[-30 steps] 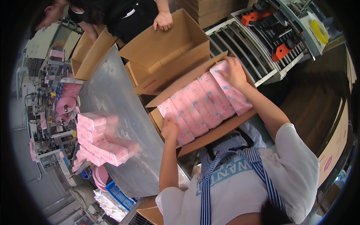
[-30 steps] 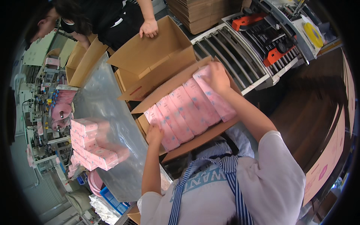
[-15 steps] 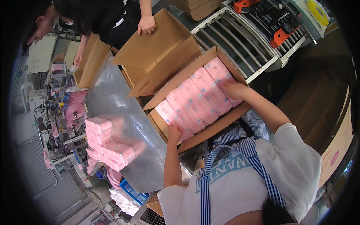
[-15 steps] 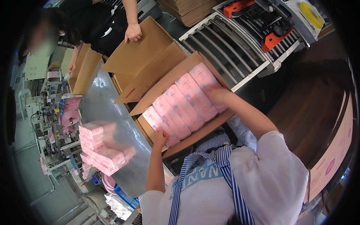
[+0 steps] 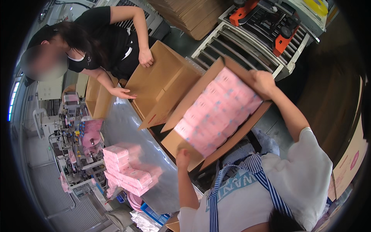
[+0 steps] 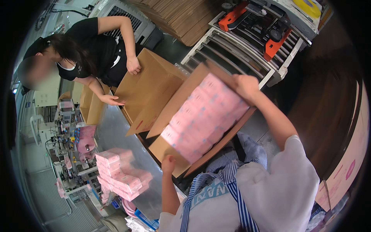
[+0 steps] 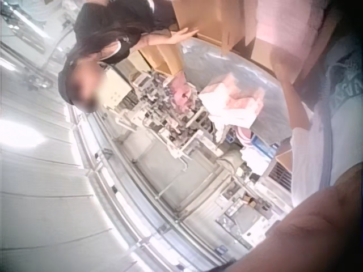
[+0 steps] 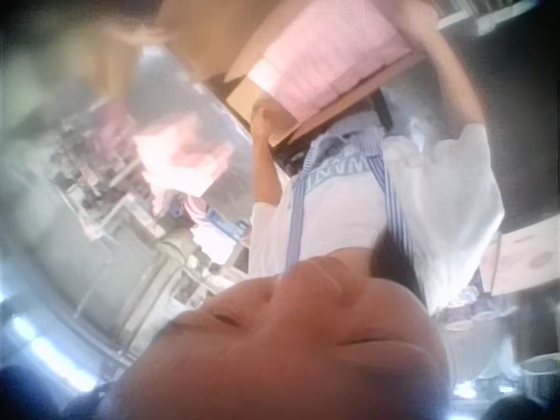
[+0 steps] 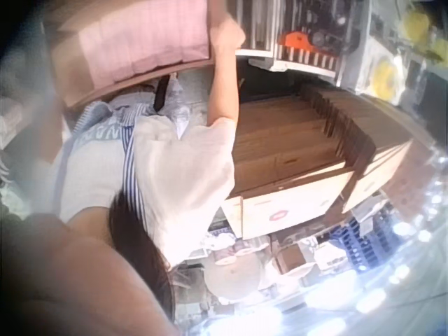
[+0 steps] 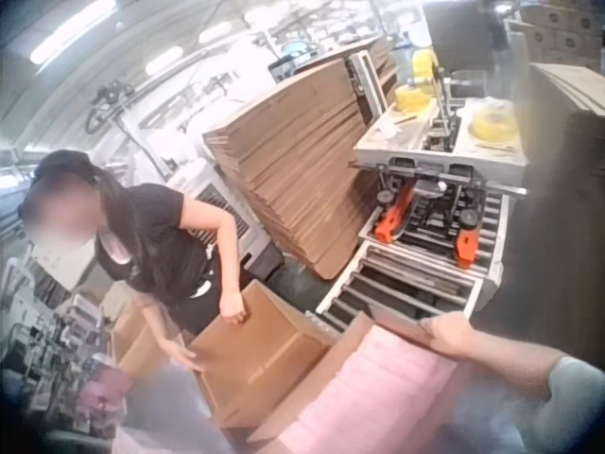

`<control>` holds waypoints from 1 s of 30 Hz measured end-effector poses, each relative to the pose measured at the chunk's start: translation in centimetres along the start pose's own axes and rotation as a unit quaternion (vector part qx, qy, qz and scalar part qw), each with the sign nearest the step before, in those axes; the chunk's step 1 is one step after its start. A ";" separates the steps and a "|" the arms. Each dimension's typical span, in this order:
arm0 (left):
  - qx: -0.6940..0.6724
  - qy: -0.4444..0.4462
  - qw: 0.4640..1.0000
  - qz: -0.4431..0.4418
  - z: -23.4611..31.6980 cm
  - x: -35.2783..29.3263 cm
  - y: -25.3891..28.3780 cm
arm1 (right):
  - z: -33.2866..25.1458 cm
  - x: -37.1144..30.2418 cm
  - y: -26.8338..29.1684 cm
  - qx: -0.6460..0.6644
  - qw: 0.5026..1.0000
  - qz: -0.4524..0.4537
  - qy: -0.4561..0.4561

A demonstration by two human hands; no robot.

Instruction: The person packs pink rectangular packages into cardboard boxes on a metal table. They arrange the items, close the box flaps, and move the sealed boxes to a conveyor belt. The process is repeated continuously with another person assisting in the background.

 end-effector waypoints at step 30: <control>-0.237 -0.032 0.950 0.202 16.0 4.7 -5.9 | -10.5 7.9 -3.7 -0.200 0.947 0.161 0.193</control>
Point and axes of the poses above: each hand's wrist, its own x-axis towards the middle knuckle, its own y-axis out of the back of the hand, z = x × y, the point moved 1 cm from there along x, towards the middle knuckle, and after that the axes turned 4 degrees about y, right-handed, at the moved point
